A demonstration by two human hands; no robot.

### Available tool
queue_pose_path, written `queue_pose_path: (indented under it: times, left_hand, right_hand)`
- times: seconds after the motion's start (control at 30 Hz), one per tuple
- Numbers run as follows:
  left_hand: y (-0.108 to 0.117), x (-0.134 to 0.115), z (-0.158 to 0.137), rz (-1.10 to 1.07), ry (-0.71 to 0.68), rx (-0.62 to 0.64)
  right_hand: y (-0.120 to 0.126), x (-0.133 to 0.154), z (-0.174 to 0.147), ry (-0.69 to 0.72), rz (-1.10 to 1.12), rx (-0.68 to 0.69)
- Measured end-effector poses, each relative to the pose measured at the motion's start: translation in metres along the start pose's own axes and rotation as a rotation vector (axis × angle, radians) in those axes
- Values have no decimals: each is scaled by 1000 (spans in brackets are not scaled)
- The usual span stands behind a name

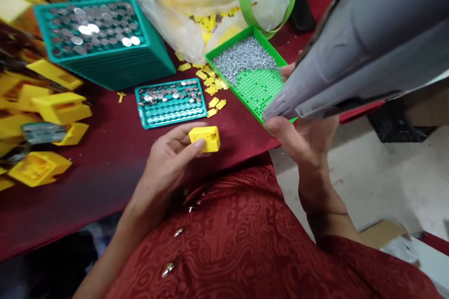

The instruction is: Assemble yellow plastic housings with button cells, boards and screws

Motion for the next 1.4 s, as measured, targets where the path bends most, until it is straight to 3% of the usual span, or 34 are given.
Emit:
queue_pose_path:
  times: [0.07,0.17,0.27,0.4,0.53,0.63,0.73,0.87,1.03,1.1,1.2,1.4]
  left_hand:
    - [-4,0,-2,36,10,4]
    - [-15,-5,-5,115,-11,49]
    - [-42,-23,-7,387,-184,166]
    - [-94,-38,-5,817,-508,378]
    - [-117,-28,5,1033,-480,481]
    - [-113,-29,1,1043,-512,458]
    - [-103,-32,-7,953,-528,449]
    - [-86,-32,-9,663,-459,408]
    - [-42,-6,14,-8,-8,163]
    - [-26,2,19,-198,70,59]
    - [-15,6,24,-315,113,8]
    - [-13,4,25,-350,150,12]
  right_hand:
    - [7,3,9,131,64,-170]
    - [6,-10,24,215,129,-243]
    - [12,-27,33,263,173,-318]
    - [20,-42,26,148,39,-337]
    - [20,-40,12,-21,-11,-301]
    - [22,-28,12,35,175,-400]
    - [19,-26,22,147,334,-475]
    - [6,-39,43,377,301,-515]
    - [-16,-66,66,436,449,-496]
    - [-21,-65,71,504,555,-470]
    - [-24,-59,73,579,624,-465]
    - [-23,-59,74,503,463,-510]
Point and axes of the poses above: each hand's wrist, its own z-axis towards the middle knuckle, its own y-axis out of the back of the hand, x = y × z, the point moved 7 cm from there along z, towards the middle knuckle, and after that the axes turned 14 degrees about y, right-handed, at the moved point
